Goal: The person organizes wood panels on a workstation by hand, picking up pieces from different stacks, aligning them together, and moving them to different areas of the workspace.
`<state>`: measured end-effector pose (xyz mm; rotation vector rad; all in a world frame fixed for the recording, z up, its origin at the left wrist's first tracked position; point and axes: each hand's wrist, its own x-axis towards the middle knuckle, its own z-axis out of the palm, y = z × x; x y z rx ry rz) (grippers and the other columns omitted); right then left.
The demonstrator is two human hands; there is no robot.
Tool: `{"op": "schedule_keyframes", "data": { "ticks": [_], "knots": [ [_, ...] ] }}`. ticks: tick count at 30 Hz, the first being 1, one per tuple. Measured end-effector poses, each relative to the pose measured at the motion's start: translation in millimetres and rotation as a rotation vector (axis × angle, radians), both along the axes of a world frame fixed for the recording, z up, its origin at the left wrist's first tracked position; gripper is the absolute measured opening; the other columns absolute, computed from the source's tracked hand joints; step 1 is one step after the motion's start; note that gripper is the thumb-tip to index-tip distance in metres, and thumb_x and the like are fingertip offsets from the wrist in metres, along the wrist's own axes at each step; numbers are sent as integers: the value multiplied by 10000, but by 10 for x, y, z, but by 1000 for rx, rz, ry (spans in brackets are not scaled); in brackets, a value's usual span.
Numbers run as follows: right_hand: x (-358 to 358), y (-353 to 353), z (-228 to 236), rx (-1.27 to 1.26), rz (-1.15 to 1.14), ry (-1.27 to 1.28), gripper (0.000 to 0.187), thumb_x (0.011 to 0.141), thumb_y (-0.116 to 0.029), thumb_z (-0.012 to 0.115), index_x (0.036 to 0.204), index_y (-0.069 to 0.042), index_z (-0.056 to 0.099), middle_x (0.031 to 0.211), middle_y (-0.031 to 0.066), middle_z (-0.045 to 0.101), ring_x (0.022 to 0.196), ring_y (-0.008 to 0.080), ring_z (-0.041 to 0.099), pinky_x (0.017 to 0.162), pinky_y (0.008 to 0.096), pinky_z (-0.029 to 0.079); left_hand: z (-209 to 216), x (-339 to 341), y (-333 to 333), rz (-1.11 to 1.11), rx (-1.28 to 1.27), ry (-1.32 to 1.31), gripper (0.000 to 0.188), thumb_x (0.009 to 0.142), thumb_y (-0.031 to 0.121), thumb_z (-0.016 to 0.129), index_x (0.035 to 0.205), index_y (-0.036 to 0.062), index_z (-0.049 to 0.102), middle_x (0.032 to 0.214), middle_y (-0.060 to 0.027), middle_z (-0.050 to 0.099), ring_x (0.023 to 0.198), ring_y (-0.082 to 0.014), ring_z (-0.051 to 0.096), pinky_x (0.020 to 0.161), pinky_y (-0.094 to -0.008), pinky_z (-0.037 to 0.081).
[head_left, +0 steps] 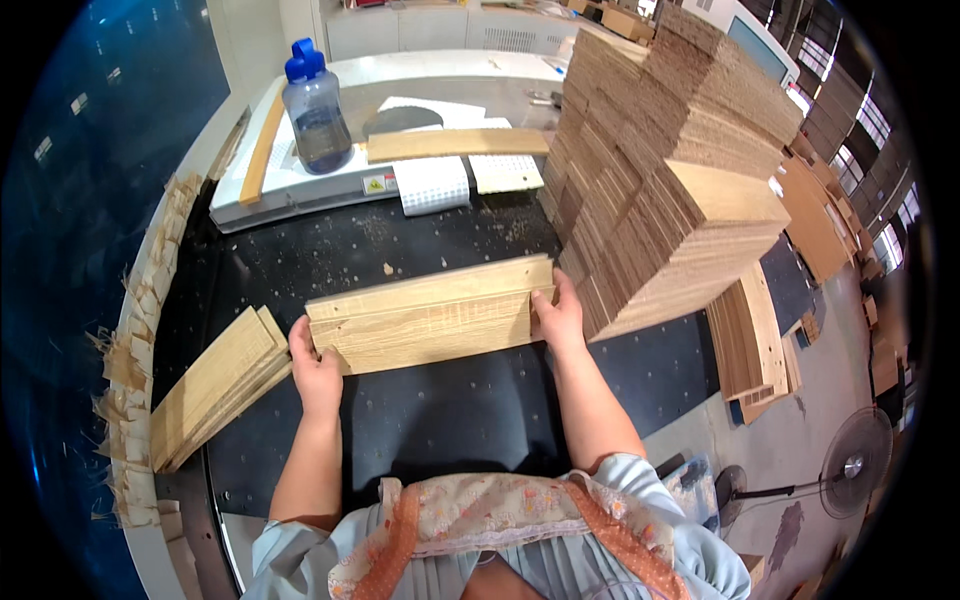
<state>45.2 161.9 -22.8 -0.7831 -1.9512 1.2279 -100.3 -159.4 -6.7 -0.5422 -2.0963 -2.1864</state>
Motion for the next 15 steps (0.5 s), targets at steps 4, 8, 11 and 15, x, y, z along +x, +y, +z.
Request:
{"op": "schedule_keyframes", "data": {
  "ticks": [4,8,11,15],
  "knots": [
    [237,-356,90,-254,73,460,526,808,-95,588,1277,4,371,1247,140,451,1150,222,434,980,327,328,-49,364,-127,74,27,115,615,761,-143,400,1337,2,244,1335,-189,353,1250,-265,352,1045,-354,253],
    [383,-404,23,-333,74,417,524,815,-141,601,1268,1,379,1234,141,454,1140,215,427,974,319,326,-173,441,-185,-9,189,-45,686,755,-138,418,1376,19,173,1351,-174,339,1255,-269,347,1046,-361,249],
    [445,-327,-2,-340,96,329,544,811,-186,618,1273,-12,391,1261,147,432,1170,215,397,980,316,321,5,383,-231,-140,165,-253,701,730,-138,457,1372,25,228,1351,-151,349,1253,-253,345,1041,-349,254],
    [414,-279,52,-440,117,356,528,806,-191,624,1266,-33,417,1268,134,378,1173,216,384,984,323,322,98,370,-204,-181,132,-306,715,685,-133,469,1353,43,287,1319,-136,380,1244,-247,353,1034,-336,265]
  ]
}}
